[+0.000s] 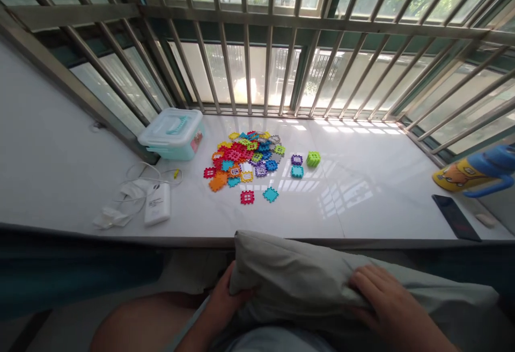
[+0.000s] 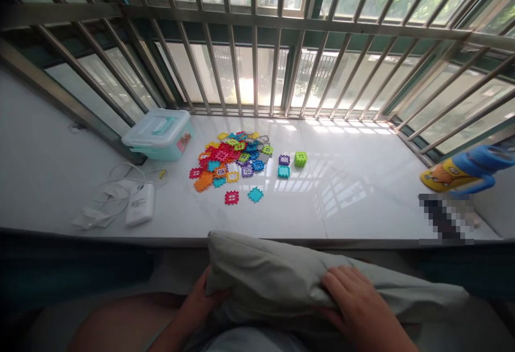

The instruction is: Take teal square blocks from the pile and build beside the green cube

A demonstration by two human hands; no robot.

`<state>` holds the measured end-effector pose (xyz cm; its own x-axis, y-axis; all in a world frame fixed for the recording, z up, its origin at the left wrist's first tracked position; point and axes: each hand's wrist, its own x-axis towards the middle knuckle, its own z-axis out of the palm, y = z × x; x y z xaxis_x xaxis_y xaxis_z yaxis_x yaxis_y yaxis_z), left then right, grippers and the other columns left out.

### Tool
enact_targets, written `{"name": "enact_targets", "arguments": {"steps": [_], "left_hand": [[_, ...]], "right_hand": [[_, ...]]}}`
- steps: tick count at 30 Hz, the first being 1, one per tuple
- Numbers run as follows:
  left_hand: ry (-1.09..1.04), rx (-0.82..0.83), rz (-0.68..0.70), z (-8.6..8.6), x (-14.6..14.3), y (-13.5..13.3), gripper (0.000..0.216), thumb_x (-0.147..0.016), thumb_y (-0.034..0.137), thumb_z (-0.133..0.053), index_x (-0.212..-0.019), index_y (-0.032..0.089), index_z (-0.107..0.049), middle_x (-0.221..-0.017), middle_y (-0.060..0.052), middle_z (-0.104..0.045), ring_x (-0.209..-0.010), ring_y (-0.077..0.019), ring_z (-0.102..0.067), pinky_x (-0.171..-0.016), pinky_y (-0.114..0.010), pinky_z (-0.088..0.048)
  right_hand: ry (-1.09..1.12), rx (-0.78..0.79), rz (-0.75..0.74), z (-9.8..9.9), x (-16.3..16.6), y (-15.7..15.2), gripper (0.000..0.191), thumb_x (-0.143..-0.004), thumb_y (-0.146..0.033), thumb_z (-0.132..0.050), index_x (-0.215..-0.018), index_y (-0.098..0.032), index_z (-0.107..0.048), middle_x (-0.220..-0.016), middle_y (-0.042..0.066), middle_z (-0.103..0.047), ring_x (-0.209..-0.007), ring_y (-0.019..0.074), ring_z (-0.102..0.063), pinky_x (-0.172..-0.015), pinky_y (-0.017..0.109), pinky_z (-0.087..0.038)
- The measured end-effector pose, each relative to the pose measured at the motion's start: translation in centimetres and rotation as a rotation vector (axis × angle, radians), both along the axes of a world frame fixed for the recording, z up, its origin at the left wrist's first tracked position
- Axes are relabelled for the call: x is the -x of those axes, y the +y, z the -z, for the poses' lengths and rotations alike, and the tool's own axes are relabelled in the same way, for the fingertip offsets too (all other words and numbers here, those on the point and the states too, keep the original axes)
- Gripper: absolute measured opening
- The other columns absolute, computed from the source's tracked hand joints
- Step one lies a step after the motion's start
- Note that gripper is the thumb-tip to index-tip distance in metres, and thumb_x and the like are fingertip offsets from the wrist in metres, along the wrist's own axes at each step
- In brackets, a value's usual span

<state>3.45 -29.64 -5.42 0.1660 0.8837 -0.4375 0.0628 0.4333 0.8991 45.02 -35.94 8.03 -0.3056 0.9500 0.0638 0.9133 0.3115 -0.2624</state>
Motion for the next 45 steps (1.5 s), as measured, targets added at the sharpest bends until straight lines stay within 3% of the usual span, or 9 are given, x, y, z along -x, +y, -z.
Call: {"name": "enact_targets", "arguments": {"steps": [6, 10, 15, 20, 22, 27, 32, 36, 45], "left_hand": [[0.083, 0.043, 0.06, 1.8, 2.7, 0.2, 0.092, -0.076, 0.056, -0.091, -0.154, 0.023, -0.057, -0.159, -0.016, -0.061, -0.15, -0.0415, -0.054, -0.126, -0.051, -0.045], [0.17, 0.012, 0.126, 1.1, 3.3, 1.5, 0.093, -0.075, 0.054, -0.092, -0.155, 0.023, -0.055, -0.159, -0.016, -0.061, -0.149, -0.0401, -0.056, -0.125, -0.049, -0.046], [0.356, -0.185, 0.054, -3.3, 2.3, 4.7, 0.093, -0.068, 0.058, -0.095, -0.146, 0.023, -0.059, -0.141, -0.017, -0.07, -0.129, -0.0396, -0.068, -0.109, -0.048, -0.057], [0.704, -0.589, -0.1, -8.4, 0.2, 10.1, 0.05, -0.089, 0.064, -0.075, -0.116, 0.023, -0.067, -0.091, -0.003, -0.065, -0.084, -0.0235, -0.065, -0.081, -0.036, -0.057], [0.726, -0.699, -0.053, -10.1, -1.1, 12.5, 0.035, -0.1, 0.058, -0.063, -0.102, 0.023, -0.067, -0.079, 0.0, -0.059, -0.074, -0.0197, -0.059, -0.074, -0.032, -0.052], [0.745, -0.863, 0.303, -12.9, -6.9, 15.2, 0.035, -0.108, 0.043, -0.054, -0.081, 0.024, -0.065, -0.077, -0.006, -0.065, -0.082, -0.0235, -0.061, -0.08, -0.038, -0.047], [0.637, -0.826, 0.678, -10.2, -13.2, 13.7, 0.025, -0.105, 0.038, -0.059, -0.086, 0.025, -0.067, -0.087, -0.01, -0.073, -0.086, -0.0265, -0.066, -0.077, -0.041, -0.045], [0.645, -0.713, 0.612, -7.7, -14.6, 14.3, 0.02, -0.101, 0.034, -0.062, -0.085, 0.024, -0.064, -0.086, -0.007, -0.074, -0.082, -0.0245, -0.066, -0.072, -0.039, -0.04], [0.701, -0.545, 0.425, -7.5, -12.5, 17.1, 0.02, -0.102, 0.027, -0.057, -0.082, 0.023, -0.059, -0.078, -0.002, -0.069, -0.073, -0.0191, -0.062, -0.069, -0.034, -0.038]], "right_hand": [[0.019, 0.041, -0.059, 1.0, 2.2, 4.9, 0.016, -0.099, -0.046, -0.072, -0.102, -0.031, -0.068, -0.102, 0.007, -0.074, -0.092, 0.0283, -0.07, -0.084, 0.044, -0.056], [-0.008, 0.113, -0.095, 1.6, 2.3, 7.4, 0.024, -0.097, -0.047, -0.078, -0.099, -0.028, -0.064, -0.098, 0.004, -0.072, -0.089, 0.0261, -0.069, -0.081, 0.04, -0.054], [0.005, 0.153, -0.096, 0.1, 3.4, 10.4, 0.033, -0.105, -0.057, -0.063, -0.093, -0.027, -0.061, -0.09, 0.004, -0.068, -0.081, 0.0238, -0.065, -0.073, 0.036, -0.049], [0.022, 0.071, 0.016, 0.5, 7.3, 16.0, 0.024, -0.111, -0.045, -0.056, -0.096, -0.026, -0.06, -0.092, 0.005, -0.067, -0.083, 0.0232, -0.066, -0.074, 0.036, -0.048], [0.01, 0.068, 0.056, 1.6, 9.3, 18.9, 0.017, -0.107, -0.041, -0.064, -0.108, -0.025, -0.062, -0.103, 0.008, -0.069, -0.092, 0.0258, -0.068, -0.08, 0.038, -0.051], [0.04, 0.036, 0.105, 5.1, 12.3, 24.4, 0.059, -0.093, -0.046, -0.082, -0.138, -0.021, -0.054, -0.129, 0.016, -0.064, -0.109, 0.0333, -0.065, -0.087, 0.044, -0.055], [0.183, 0.006, 0.017, 7.6, 11.7, 26.1, 0.047, -0.096, -0.031, -0.075, -0.136, -0.022, -0.052, -0.133, 0.013, -0.065, -0.115, 0.0314, -0.062, -0.101, 0.047, -0.054], [0.286, 0.013, 0.032, 8.3, 10.5, 26.1, 0.039, -0.095, -0.021, -0.068, -0.132, -0.021, -0.054, -0.129, 0.012, -0.067, -0.116, 0.0304, -0.062, -0.104, 0.048, -0.054], [0.379, -0.037, 0.123, 8.2, 7.6, 25.9, 0.054, -0.097, -0.029, -0.065, -0.147, -0.022, -0.046, -0.137, 0.017, -0.063, -0.124, 0.0338, -0.064, -0.106, 0.054, -0.056]]}}
